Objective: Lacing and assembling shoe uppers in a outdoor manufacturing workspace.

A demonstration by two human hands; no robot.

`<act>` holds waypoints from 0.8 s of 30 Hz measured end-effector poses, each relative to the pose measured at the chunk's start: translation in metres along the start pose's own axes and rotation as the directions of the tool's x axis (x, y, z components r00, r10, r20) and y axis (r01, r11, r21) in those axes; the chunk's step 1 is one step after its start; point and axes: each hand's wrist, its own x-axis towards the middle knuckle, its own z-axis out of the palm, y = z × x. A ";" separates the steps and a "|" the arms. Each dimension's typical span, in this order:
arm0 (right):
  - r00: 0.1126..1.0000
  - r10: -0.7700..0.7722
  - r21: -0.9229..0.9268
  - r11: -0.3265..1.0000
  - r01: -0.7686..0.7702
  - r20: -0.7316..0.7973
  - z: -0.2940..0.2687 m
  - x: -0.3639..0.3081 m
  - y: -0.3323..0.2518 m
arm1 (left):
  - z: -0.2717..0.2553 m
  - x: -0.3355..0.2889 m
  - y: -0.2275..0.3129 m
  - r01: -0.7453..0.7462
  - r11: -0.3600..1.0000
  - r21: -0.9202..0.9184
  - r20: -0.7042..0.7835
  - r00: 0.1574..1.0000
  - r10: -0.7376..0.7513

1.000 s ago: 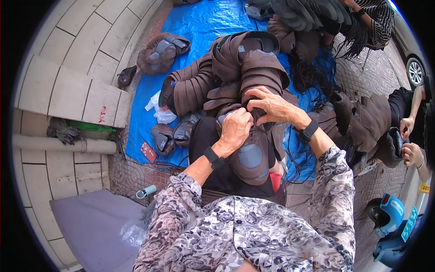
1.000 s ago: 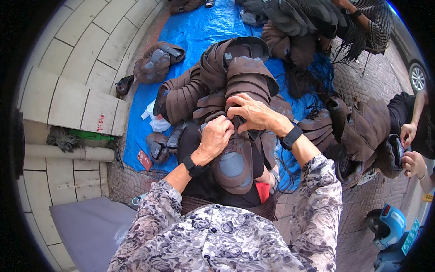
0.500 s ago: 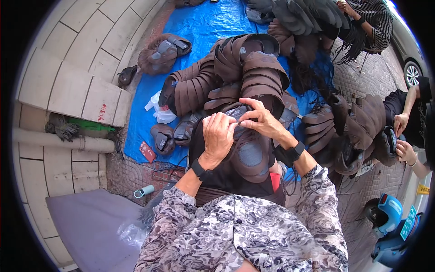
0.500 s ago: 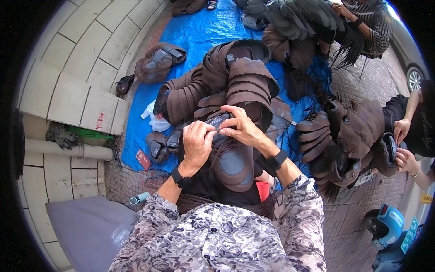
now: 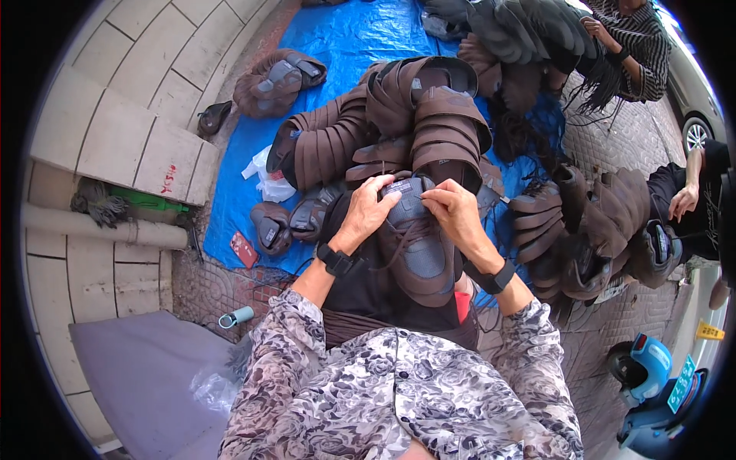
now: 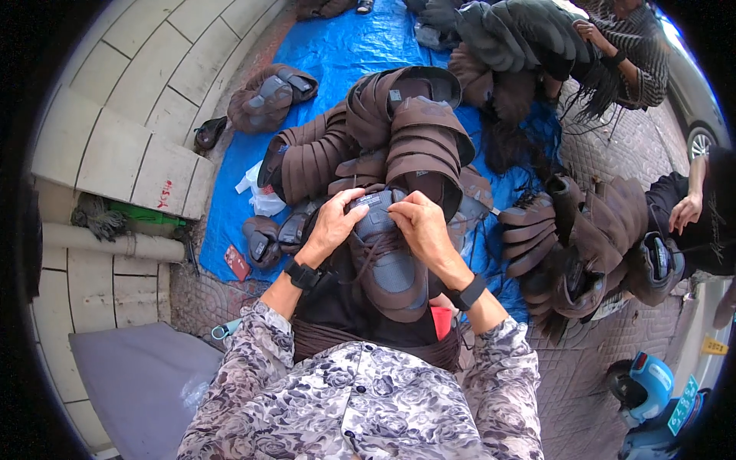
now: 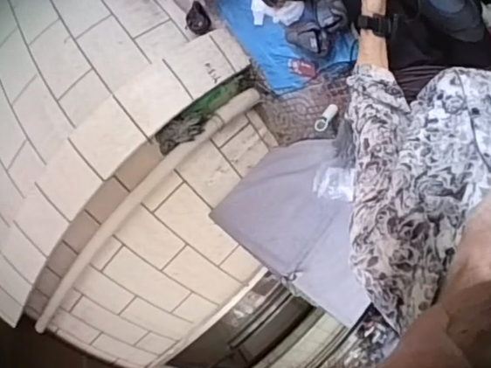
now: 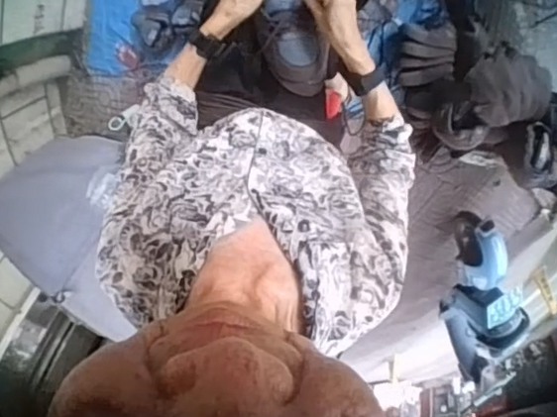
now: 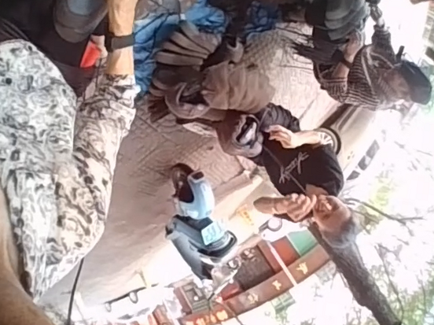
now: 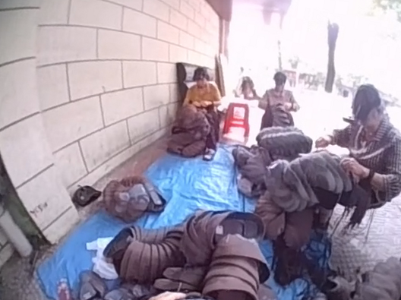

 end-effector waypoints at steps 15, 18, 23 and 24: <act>0.970 -0.244 -0.411 0.882 0.233 0.027 0.020 -0.003 0.003 | 0.001 -0.004 -0.009 0.169 0.817 -0.551 0.139 0.984 -0.110; 0.988 -0.111 -0.074 0.990 0.119 0.109 0.012 0.003 0.009 | 0.005 -0.003 -0.012 0.120 0.859 -0.498 0.090 0.992 -0.086; 0.993 -0.066 -0.024 0.997 0.068 0.093 0.019 0.008 0.016 | 0.011 -0.004 -0.008 -0.012 0.969 -0.246 -0.070 0.998 -0.005; 0.995 -0.053 -0.032 0.998 0.055 0.086 0.020 0.008 0.014 | 0.010 -0.005 -0.008 0.032 0.962 -0.270 -0.058 0.997 -0.049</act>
